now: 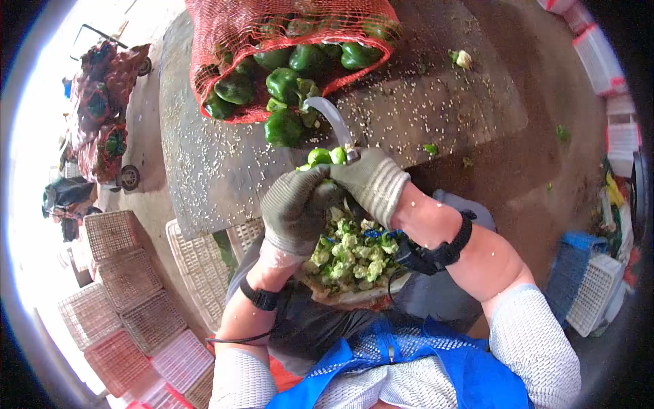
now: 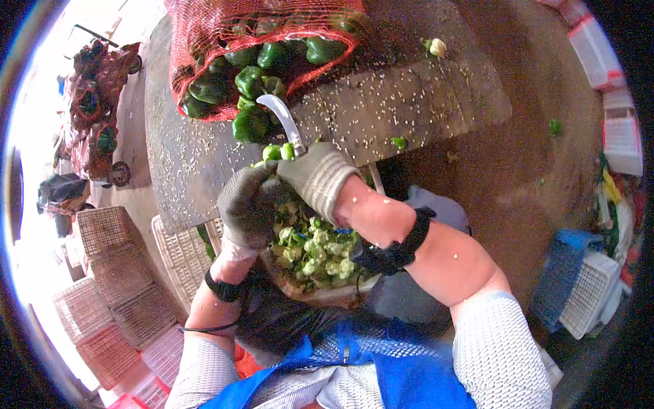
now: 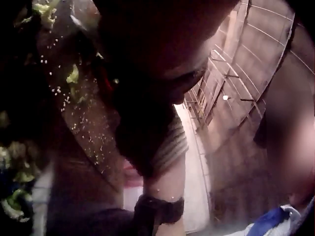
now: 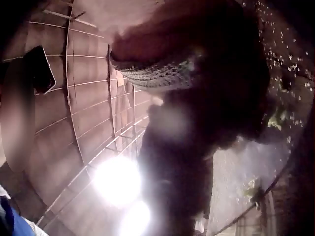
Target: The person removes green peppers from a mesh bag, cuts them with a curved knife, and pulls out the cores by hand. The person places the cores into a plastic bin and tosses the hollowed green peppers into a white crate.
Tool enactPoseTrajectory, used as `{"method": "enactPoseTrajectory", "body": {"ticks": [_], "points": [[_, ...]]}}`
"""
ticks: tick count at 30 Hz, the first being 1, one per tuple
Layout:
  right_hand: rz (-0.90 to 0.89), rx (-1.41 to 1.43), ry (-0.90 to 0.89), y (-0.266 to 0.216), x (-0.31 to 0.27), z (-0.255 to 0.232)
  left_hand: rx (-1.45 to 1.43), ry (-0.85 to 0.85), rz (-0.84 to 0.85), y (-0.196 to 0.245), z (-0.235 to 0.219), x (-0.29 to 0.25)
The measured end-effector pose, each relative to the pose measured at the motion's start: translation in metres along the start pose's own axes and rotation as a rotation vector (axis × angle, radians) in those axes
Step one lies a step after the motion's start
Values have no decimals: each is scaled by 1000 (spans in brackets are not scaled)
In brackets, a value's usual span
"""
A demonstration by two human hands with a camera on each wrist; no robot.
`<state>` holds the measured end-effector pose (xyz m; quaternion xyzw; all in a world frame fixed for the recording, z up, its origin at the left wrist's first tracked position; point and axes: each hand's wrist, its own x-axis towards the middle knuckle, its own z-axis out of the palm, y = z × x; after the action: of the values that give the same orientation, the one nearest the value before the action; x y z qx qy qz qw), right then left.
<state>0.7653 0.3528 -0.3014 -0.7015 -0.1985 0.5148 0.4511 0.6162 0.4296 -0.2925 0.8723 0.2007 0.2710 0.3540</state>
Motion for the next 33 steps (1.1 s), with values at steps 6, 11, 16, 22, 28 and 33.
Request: {"method": "enactPoseTrajectory", "body": {"ticks": [6, 11, 16, 22, 28, 33], "points": [[-41, -120, 98, 8, 5, 15, -354, 223, -385, -28, 22, -10], [17, -142, 157, 9, -4, 23, -696, 243, -825, -24, 7, 15], [63, 145, -67, -6, -9, 13, -1666, 3, -750, -81, -32, 16], [3, 266, -12, 3, 14, 17, -1062, -9, -615, -4, -80, 3], [-5, 43, 74, 21, 25, 39, 146, -105, -167, 17, -56, -9], [-134, -107, 163, 21, 27, 48, 605, -287, -216, 22, -45, -7]]}}
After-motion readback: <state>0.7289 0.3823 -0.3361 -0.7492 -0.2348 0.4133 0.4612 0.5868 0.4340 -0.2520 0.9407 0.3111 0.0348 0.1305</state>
